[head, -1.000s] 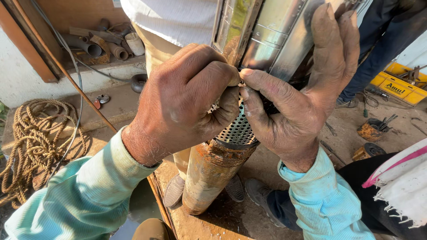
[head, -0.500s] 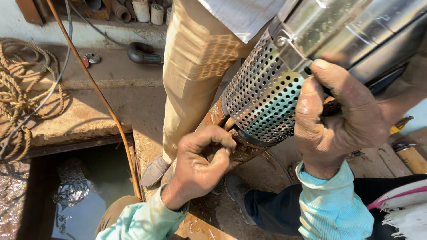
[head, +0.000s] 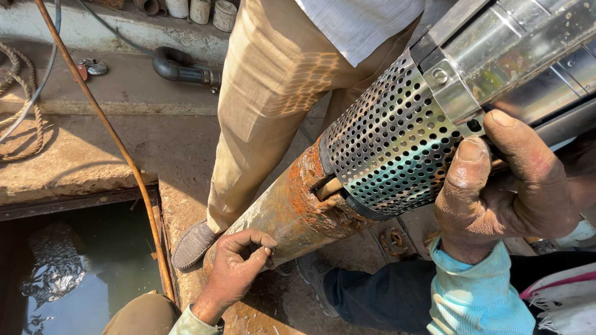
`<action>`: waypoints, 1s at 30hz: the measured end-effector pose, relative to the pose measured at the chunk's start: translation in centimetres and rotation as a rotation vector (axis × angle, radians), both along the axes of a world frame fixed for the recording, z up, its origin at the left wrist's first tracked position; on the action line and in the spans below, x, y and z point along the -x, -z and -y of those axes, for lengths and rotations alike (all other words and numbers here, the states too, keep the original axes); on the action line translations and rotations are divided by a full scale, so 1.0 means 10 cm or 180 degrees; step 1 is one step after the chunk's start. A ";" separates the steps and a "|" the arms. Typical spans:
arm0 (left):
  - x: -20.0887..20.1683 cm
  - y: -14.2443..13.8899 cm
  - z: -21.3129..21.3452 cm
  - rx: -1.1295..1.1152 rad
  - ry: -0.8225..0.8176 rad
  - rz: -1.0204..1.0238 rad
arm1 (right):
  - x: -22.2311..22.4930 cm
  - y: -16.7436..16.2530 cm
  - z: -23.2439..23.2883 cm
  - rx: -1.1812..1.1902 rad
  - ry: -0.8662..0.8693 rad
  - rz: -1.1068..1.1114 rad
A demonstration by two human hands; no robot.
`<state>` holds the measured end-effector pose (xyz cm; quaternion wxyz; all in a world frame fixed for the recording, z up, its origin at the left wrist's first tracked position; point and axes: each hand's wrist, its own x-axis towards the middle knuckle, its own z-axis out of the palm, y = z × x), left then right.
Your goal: The person bends a small metal wire clip by hand and fits it onto a submersible pump held upright by another person, then positions a perforated metal strainer around the pump body and presses wire clips through the strainer holes to secure it.
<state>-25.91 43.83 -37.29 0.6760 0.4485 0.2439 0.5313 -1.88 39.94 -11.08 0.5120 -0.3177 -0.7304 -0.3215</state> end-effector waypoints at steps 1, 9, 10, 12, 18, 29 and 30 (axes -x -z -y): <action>0.01 0.00 0.00 0.0016 0.0041 0.0036 | -0.02 0.01 0.00 0.0023 -0.0002 -0.0061; 0.25 -0.77 -0.04 -0.1325 -0.0185 0.0187 | 0.03 0.01 0.04 0.0126 -0.0235 -0.0142; 0.27 -0.93 -0.05 -0.1588 -0.0225 0.0280 | 0.06 0.02 0.02 0.0104 -0.0322 -0.0186; 0.27 -1.26 -0.03 -0.2003 -0.0407 0.0432 | 0.10 0.01 0.01 0.0066 -0.0384 -0.0215; 0.12 -2.16 -0.01 -0.2906 -0.0654 0.0480 | 0.14 -0.08 0.00 -0.0026 -0.0312 -0.0017; -0.24 -2.51 -0.25 -0.4342 -0.1883 -0.0135 | 0.09 -0.01 -0.03 -0.0111 -0.0342 -0.0216; -0.25 -2.51 -0.26 -0.4386 -0.1946 -0.0158 | 0.09 -0.01 -0.03 -0.0124 -0.0299 -0.0201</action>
